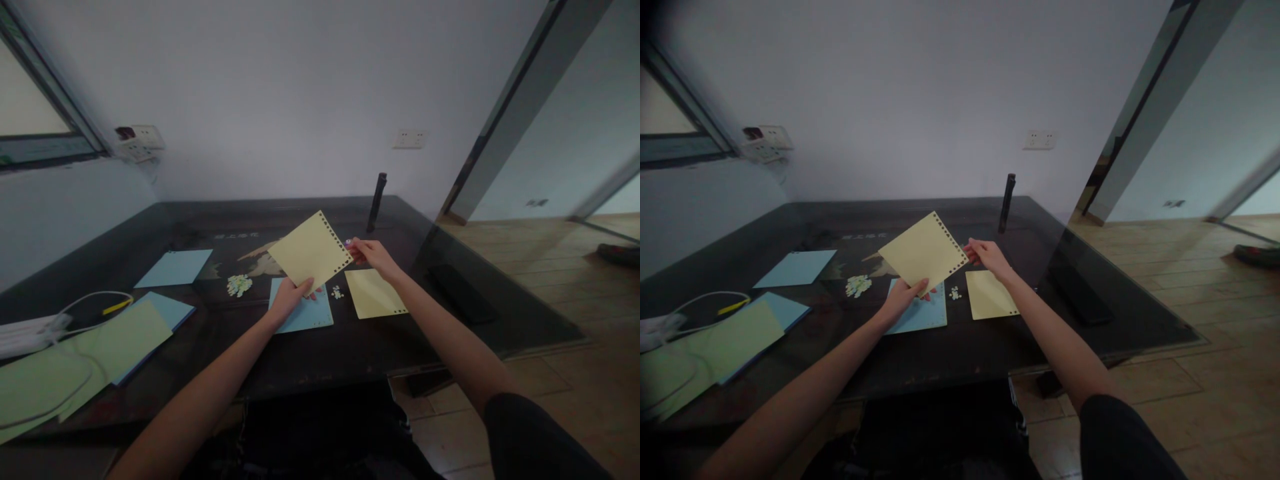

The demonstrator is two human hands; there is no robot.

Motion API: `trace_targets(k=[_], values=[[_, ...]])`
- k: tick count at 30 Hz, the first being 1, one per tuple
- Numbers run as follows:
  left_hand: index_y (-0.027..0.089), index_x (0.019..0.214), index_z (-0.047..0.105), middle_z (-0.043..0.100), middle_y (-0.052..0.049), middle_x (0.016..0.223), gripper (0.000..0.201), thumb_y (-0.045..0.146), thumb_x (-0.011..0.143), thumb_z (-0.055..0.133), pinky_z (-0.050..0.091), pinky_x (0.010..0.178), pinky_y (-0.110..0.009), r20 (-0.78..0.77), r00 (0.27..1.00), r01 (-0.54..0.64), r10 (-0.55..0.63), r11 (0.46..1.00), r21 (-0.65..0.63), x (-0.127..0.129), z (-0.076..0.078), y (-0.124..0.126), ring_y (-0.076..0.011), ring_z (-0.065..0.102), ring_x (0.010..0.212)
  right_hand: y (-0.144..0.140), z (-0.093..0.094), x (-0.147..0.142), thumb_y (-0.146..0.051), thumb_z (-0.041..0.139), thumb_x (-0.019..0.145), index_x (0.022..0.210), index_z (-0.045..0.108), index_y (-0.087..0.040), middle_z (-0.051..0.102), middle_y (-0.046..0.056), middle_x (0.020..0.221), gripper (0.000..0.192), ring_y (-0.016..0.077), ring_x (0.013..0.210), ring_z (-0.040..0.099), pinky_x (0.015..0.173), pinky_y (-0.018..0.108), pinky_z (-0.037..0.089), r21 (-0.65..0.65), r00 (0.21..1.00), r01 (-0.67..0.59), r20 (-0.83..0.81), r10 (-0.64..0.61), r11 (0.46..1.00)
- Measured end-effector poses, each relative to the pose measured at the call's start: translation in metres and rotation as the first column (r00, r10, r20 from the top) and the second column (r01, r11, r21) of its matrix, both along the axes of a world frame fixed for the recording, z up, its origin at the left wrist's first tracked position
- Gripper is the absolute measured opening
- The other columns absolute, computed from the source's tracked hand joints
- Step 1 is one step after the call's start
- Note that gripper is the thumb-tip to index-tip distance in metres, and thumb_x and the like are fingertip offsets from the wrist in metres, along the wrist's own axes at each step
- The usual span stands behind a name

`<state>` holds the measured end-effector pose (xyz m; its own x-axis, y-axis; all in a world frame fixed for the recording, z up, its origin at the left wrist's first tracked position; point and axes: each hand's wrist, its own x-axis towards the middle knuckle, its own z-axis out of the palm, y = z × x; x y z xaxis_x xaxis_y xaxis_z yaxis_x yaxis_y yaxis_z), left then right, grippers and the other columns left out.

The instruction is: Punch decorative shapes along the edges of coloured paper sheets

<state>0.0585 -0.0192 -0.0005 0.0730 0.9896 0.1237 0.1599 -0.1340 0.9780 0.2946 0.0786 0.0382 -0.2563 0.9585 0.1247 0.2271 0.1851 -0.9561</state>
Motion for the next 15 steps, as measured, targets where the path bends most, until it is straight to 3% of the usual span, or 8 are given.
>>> trace_targets(k=[5,9,15], values=[[0.009,0.076,0.070,0.070,-0.009,0.062,0.034,0.041,0.079,0.058,0.042,0.050,-0.022,-0.085,0.993,0.087,-0.085,0.996,0.014,-0.002,0.002,-0.002,-0.0129,0.056,0.048,-0.023,-0.006,-0.005,-0.033,0.078,0.064,0.081,0.067,-0.015,0.069,0.005,0.073,0.027,0.0131,0.062,0.062,0.060,0.027,0.053,-0.082,0.987,-0.058,-0.154,0.045,0.995],[0.011,0.073,0.069,0.067,-0.006,0.055,0.035,0.043,0.080,0.056,0.039,0.048,-0.021,-0.142,0.986,0.089,-0.084,0.996,0.025,-0.002,0.006,-0.003,-0.0123,0.054,0.045,-0.030,-0.013,-0.005,-0.030,0.081,0.058,0.072,0.065,-0.014,0.068,0.004,0.067,0.027,0.0132,0.059,0.062,0.061,0.029,0.054,-0.115,0.980,-0.048,-0.197,0.025,0.992],[0.012,0.076,0.066,0.071,-0.007,0.065,0.031,0.042,0.078,0.058,0.037,0.044,-0.021,-0.142,0.989,0.057,-0.052,0.998,0.036,0.000,0.011,-0.004,-0.0105,0.051,0.042,-0.035,-0.013,-0.001,-0.029,0.082,0.055,0.073,0.064,-0.014,0.068,0.003,0.068,0.029,0.0137,0.060,0.062,0.059,0.028,0.053,-0.169,0.981,-0.057,-0.194,0.024,0.984]])
